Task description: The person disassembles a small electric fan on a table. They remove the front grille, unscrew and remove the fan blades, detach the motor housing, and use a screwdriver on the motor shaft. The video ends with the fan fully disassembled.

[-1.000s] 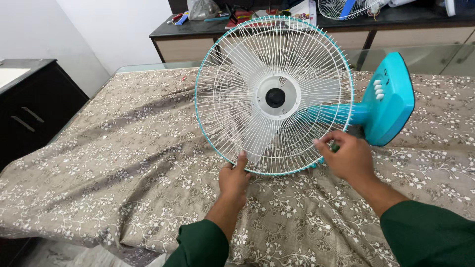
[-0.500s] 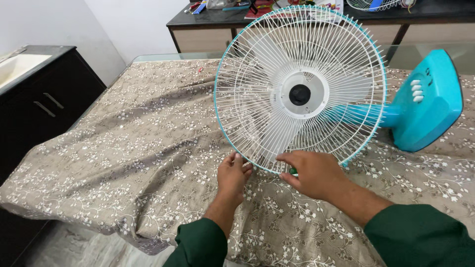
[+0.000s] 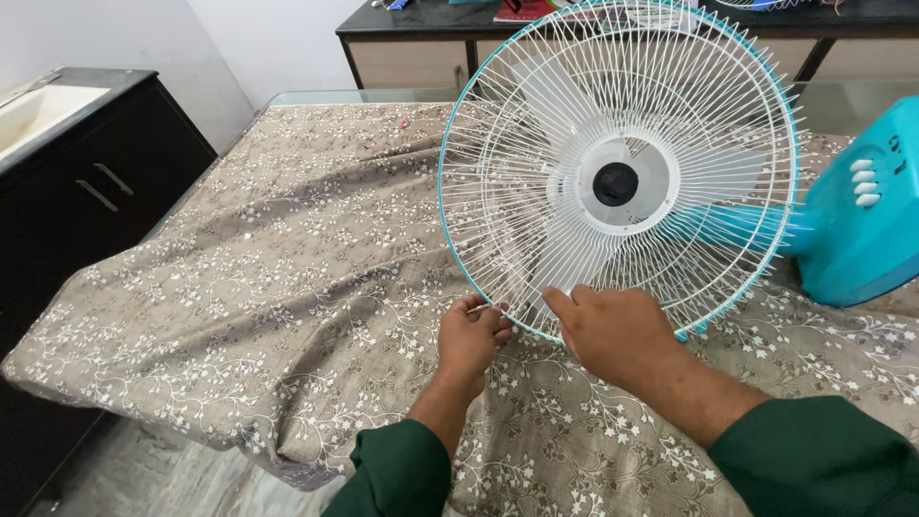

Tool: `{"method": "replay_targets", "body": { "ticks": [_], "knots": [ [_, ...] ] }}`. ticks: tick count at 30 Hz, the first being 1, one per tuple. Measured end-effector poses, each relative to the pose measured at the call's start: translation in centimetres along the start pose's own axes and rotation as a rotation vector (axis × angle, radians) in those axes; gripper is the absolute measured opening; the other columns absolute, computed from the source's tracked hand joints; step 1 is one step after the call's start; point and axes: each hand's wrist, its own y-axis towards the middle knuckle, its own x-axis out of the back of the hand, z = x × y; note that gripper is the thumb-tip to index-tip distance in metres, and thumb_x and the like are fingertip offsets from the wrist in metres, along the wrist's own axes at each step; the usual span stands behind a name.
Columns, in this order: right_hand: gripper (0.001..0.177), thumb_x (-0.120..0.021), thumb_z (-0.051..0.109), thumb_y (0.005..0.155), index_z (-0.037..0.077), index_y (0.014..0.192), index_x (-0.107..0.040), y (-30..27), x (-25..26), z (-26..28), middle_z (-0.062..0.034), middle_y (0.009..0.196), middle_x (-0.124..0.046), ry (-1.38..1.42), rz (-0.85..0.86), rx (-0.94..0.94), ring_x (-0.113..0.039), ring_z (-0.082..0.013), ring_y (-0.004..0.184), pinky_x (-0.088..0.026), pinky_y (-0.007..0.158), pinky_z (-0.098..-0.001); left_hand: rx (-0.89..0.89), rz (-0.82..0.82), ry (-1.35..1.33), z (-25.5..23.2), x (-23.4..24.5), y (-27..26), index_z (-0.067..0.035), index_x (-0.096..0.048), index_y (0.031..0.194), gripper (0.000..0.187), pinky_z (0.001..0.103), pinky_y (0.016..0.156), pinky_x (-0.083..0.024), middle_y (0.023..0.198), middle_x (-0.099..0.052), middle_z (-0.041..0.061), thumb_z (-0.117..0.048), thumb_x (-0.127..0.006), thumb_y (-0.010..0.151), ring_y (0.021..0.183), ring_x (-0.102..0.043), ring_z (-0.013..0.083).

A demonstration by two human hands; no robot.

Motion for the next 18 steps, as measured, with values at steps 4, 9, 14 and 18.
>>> {"method": "replay_targets", "body": {
  "ticks": [4, 9, 14, 18],
  "knots": [
    [0.027, -0.068, 0.034, 0.09, 0.02, 0.113, -0.065, 0.3, 0.1, 0.1, 0.0001, 0.072, -0.065, 0.007, -0.036, 0.007, -0.069, -0.022, 0.057, -0.054, 0.046, -0.0382, 0.006, 0.005, 0.007, -0.1, 0.1, 0.1, 0.003, -0.058, 0.123, 0.029, 0.027, 0.065, -0.058, 0.106, -0.074, 0.014, -0.003, -0.063, 0.095, 0.078, -0.07, 0.016],
    [0.045, -0.074, 0.041, 0.082, 0.018, 0.119, -0.063, 0.6, 0.4, -0.1, -0.0009, 0.069, -0.064, 0.057, -0.009, 0.035, -0.07, -0.0216, 0.06, -0.054, 0.048, -0.0392, -0.001, 0.009, -0.012, 0.0, 0.2, 0.0, 0.003, -0.058, 0.122, 0.028, 0.028, 0.068, -0.059, 0.105, -0.074, 0.014, -0.003, -0.062, 0.095, 0.08, -0.07, 0.017],
    [0.045, -0.075, 0.045, 0.083, 0.016, 0.114, -0.062, 1.3, 0.7, -0.1, -0.002, 0.08, -0.063, 0.033, 0.068, 0.039, -0.069, -0.0216, 0.061, -0.055, 0.049, -0.0384, 0.002, 0.018, -0.057, 0.2, 0.2, 0.1, 0.002, -0.058, 0.122, 0.028, 0.029, 0.069, -0.06, 0.105, -0.074, 0.014, -0.003, -0.062, 0.095, 0.081, -0.071, 0.0182],
    [0.047, -0.076, 0.049, 0.081, 0.016, 0.111, -0.062, 1.5, 0.6, -0.2, -0.0035, 0.079, -0.062, 0.032, -0.001, 0.083, -0.068, -0.0235, 0.058, -0.054, 0.048, -0.0392, -0.01, 0.044, -0.067, 0.3, 0.3, 0.0, 0.002, -0.059, 0.122, 0.027, 0.028, 0.07, -0.06, 0.104, -0.074, 0.013, -0.004, -0.062, 0.096, 0.082, -0.073, 0.0173]
  ]
}}
